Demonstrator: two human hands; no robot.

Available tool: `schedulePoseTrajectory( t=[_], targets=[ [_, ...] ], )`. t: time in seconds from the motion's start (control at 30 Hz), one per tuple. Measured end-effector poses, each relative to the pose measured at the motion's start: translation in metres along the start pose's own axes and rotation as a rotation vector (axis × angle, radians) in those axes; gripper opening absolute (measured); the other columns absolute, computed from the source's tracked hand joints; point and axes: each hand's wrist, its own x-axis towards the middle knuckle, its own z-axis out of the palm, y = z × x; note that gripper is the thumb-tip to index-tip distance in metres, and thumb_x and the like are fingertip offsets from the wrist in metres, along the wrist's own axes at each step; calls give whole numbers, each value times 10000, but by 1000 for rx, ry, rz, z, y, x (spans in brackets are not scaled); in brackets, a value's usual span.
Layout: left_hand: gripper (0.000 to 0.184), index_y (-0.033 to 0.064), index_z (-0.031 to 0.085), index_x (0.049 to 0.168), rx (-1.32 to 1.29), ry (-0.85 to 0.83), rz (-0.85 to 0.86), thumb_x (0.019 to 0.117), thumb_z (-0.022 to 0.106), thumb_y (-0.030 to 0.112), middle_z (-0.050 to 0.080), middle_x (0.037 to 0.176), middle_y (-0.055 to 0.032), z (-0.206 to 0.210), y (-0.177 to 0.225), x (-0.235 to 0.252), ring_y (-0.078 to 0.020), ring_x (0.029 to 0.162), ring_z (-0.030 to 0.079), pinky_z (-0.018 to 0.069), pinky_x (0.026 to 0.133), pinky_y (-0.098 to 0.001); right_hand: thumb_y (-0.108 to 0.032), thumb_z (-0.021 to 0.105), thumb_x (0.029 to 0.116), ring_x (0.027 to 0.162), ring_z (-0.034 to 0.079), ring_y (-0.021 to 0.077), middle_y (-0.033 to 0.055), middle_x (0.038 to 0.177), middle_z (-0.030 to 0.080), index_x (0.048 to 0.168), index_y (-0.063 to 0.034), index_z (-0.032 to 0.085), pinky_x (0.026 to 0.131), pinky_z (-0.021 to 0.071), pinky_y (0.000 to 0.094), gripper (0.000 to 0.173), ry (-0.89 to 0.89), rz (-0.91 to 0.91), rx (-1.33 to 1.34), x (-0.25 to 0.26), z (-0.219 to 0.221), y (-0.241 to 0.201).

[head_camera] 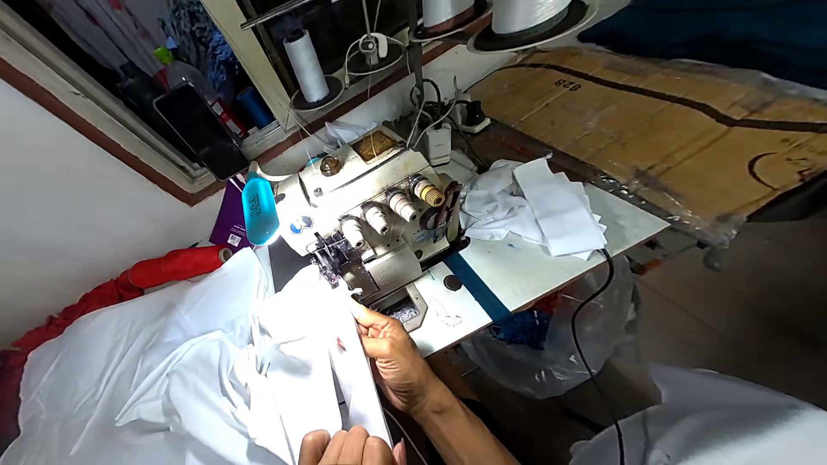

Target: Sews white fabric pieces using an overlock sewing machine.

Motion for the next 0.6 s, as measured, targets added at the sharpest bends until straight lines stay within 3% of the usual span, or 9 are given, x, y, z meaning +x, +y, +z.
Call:
schedulePoseTrajectory(
  t=[0.13, 0.2, 0.23, 0.3, 0.33, 0.4, 0.5, 0.6],
  targets=[
    [341, 74, 642, 726, 20, -4, -13, 1004, 551, 248, 598, 635, -64, 6, -2, -6, -215, 612, 588, 458, 727, -387, 111, 495, 946, 1120, 668, 82, 147, 1296, 673, 1341, 107, 582, 1002, 535, 233, 405, 21, -80, -171, -1, -2, 2],
    [340, 77, 653, 740, 27, -7, -11, 1009, 555, 260, 607, 653, -63, 11, -4, -10, -216, 638, 597, 460, 742, -383, 77, 500, 967, 1050, 695, 84, 143, 1289, 678, 1491, 64, 452, 966, 558, 247, 526, 23, -110, -246, -5, -5, 2],
    [328, 77, 660, 751, 22, -10, -14, 1006, 564, 260, 618, 682, -70, 13, -4, -12, -220, 664, 605, 463, 749, -382, 52, 515, 974, 972, 714, 94, 133, 1210, 710, 1550, 32, 377, 921, 578, 262, 592, 33, -112, -285, -8, -8, 3],
    [279, 56, 683, 777, -37, -20, -42, 984, 612, 230, 686, 869, -152, 14, -2, -15, -272, 793, 660, 512, 780, -401, -9, 547, 992, 848, 722, 103, 91, 1013, 752, 1593, 12, 290, 844, 597, 281, 654, 57, -86, -418, -20, -12, 3],
    [262, 42, 686, 789, -79, -34, -64, 979, 630, 212, 700, 1052, -221, 13, -1, -16, -310, 890, 674, 530, 811, -413, -27, 554, 989, 812, 719, 100, 69, 960, 754, 1580, 7, 324, 809, 601, 285, 635, 77, -62, -490, -28, -13, 4],
    [256, 30, 669, 782, -101, -63, -73, 980, 614, 183, 640, 1303, -280, 14, 0, -17, -346, 1004, 677, 537, 837, -412, -43, 574, 965, 761, 714, 80, 28, 895, 753, 1432, -3, 517, 734, 608, 277, 473, 108, -32, -576, -47, -15, 7],
    [264, 52, 667, 761, -35, -64, -38, 980, 584, 174, 675, 1309, -218, 18, -1, -19, -324, 1036, 685, 524, 835, -398, -89, 576, 949, 628, 631, 31, -39, 743, 681, 1113, -62, 695, 594, 541, 231, 204, 99, 1, -630, -69, -19, 9],
    [275, 70, 667, 762, -8, -41, -10, 993, 576, 186, 707, 1276, -167, 17, -2, -20, -274, 1018, 684, 499, 841, -369, -111, 572, 967, 592, 582, 10, -51, 713, 645, 1075, -63, 719, 560, 503, 211, 188, 63, -7, -652, -80, -19, 5]
  ],
)
